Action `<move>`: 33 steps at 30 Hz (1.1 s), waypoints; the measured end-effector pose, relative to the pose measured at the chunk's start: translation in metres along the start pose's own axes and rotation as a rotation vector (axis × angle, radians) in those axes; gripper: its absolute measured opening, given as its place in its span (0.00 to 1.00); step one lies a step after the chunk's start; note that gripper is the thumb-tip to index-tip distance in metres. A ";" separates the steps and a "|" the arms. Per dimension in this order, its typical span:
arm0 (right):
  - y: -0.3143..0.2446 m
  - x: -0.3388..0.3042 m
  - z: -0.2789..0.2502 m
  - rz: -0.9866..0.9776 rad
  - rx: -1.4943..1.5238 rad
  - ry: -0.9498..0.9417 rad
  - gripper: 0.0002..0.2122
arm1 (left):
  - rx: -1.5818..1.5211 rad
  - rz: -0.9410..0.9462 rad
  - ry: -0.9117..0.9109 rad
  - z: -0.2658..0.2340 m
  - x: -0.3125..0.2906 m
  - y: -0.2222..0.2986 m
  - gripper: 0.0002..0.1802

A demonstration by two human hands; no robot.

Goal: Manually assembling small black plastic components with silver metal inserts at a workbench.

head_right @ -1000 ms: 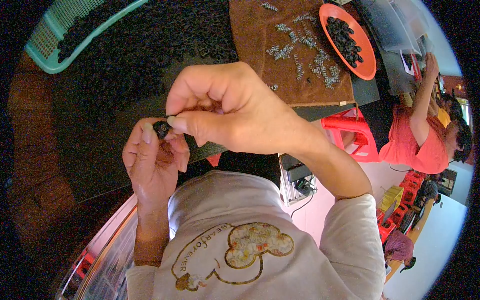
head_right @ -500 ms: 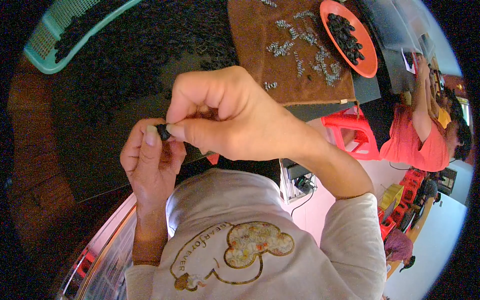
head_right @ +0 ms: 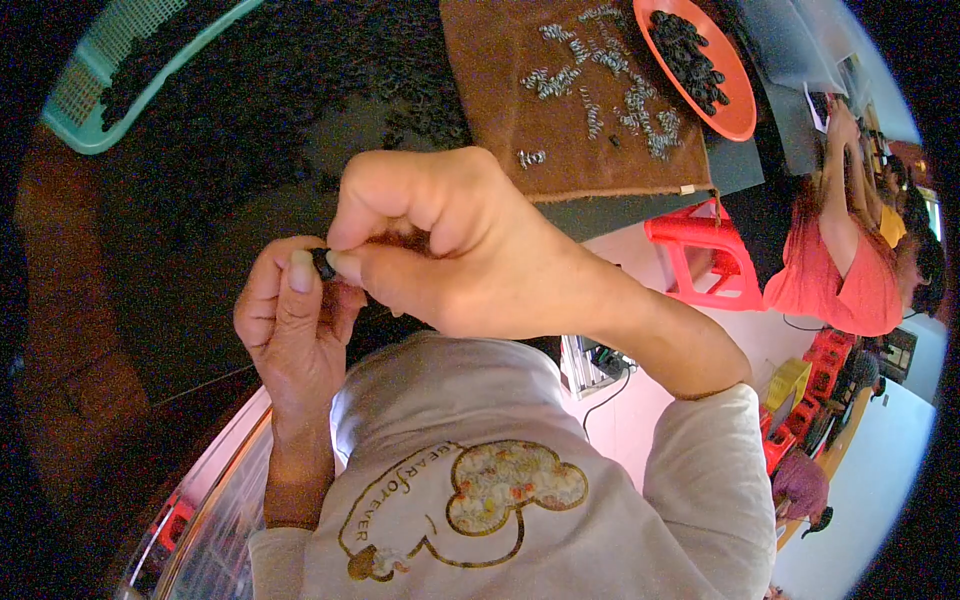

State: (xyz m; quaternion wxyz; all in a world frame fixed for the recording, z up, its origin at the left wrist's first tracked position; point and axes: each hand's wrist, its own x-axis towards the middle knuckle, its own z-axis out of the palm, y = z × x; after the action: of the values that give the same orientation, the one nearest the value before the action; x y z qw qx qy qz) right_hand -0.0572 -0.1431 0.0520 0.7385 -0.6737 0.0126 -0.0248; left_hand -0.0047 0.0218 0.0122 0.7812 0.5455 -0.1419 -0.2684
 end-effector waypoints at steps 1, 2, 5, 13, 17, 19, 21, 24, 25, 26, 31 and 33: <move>-0.001 0.000 0.000 0.001 0.001 0.001 0.04 | 0.013 0.006 0.007 0.000 0.000 0.000 0.12; -0.002 0.000 -0.001 0.021 0.000 -0.009 0.04 | 0.014 0.005 0.007 0.000 0.000 0.001 0.12; 0.003 0.001 -0.003 -0.076 -0.117 -0.019 0.04 | 0.034 0.003 0.006 0.000 0.000 0.001 0.12; -0.003 0.010 -0.010 0.033 -0.138 -0.034 0.01 | -0.013 0.065 -0.058 -0.003 0.004 -0.004 0.12; 0.006 0.014 -0.011 0.004 -0.180 -0.052 0.04 | -0.033 0.062 -0.056 -0.003 0.005 -0.003 0.12; 0.017 0.019 -0.016 -0.412 -0.443 -0.070 0.06 | -0.023 0.036 -0.101 -0.003 0.006 -0.001 0.12; 0.014 0.018 -0.017 -0.448 -0.508 -0.089 0.07 | 0.021 -0.008 -0.176 -0.008 0.005 0.000 0.11; 0.001 0.016 -0.019 -0.515 -0.657 -0.164 0.12 | 0.028 -0.053 -0.190 -0.014 0.005 0.005 0.12; -0.002 0.014 -0.020 -0.540 -0.747 -0.210 0.17 | -0.022 -0.093 -0.204 -0.014 0.006 0.006 0.11; 0.004 0.014 -0.017 -0.638 -0.818 -0.157 0.23 | 0.007 -0.114 -0.183 -0.011 0.006 0.009 0.11; -0.005 0.008 -0.013 -0.625 -1.135 -0.143 0.16 | 0.018 -0.063 -0.203 -0.007 0.008 0.012 0.12; -0.002 0.008 -0.013 -0.663 -1.173 -0.132 0.16 | 0.040 -0.017 -0.217 -0.007 0.008 0.012 0.12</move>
State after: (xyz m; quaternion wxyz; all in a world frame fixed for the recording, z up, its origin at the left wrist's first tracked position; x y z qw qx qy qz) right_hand -0.0501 -0.1568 0.0526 0.2033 -0.9313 -0.2285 -0.1980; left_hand 0.0086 0.0250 0.0200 0.7478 0.5299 -0.2265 -0.3297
